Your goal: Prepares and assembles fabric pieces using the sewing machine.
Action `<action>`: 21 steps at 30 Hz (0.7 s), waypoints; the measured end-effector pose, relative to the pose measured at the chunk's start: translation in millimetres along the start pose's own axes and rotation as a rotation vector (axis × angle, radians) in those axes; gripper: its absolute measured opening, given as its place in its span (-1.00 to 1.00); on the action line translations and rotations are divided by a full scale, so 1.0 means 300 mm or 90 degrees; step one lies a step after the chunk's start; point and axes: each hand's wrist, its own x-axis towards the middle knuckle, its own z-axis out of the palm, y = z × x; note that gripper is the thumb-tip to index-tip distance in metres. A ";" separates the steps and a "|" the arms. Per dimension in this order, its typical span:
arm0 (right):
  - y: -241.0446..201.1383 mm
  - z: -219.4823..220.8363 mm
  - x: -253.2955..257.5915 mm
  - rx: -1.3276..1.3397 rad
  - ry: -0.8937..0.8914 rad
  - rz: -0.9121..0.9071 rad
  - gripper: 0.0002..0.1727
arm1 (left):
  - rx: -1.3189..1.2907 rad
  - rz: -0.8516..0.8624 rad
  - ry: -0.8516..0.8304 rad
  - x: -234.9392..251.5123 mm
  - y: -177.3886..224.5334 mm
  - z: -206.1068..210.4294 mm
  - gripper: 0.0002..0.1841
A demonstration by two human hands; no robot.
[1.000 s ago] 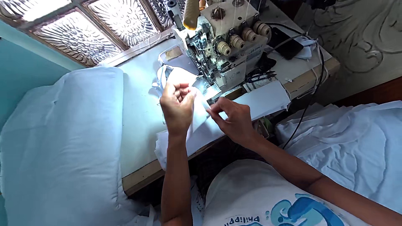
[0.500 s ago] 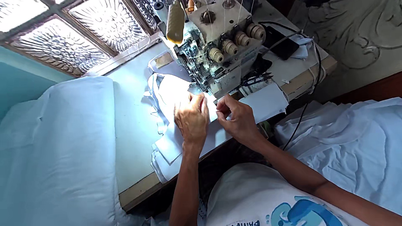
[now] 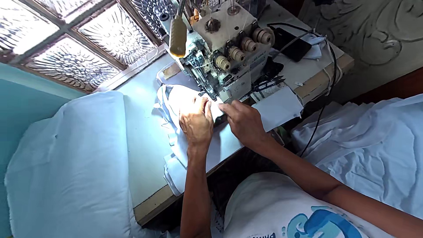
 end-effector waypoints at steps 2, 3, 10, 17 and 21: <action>-0.010 0.007 0.005 -0.039 -0.010 -0.005 -0.59 | 0.017 -0.010 -0.012 0.024 -0.028 -0.005 -0.72; -0.016 0.012 0.008 -0.054 -0.011 -0.008 -0.59 | 0.027 -0.025 -0.023 0.041 -0.043 -0.007 -0.71; 0.001 -0.024 -0.023 -0.050 -0.015 -0.013 -0.67 | 0.050 -0.099 0.006 0.125 -0.169 -0.009 -0.68; 0.250 -0.220 -0.121 -0.100 -0.041 0.200 -0.70 | 0.091 -0.186 0.008 -0.013 -0.270 -0.098 -0.62; 0.440 -0.268 -0.139 -0.050 -0.018 0.372 -0.57 | -0.120 -0.204 -0.018 -0.122 -0.223 -0.181 -0.83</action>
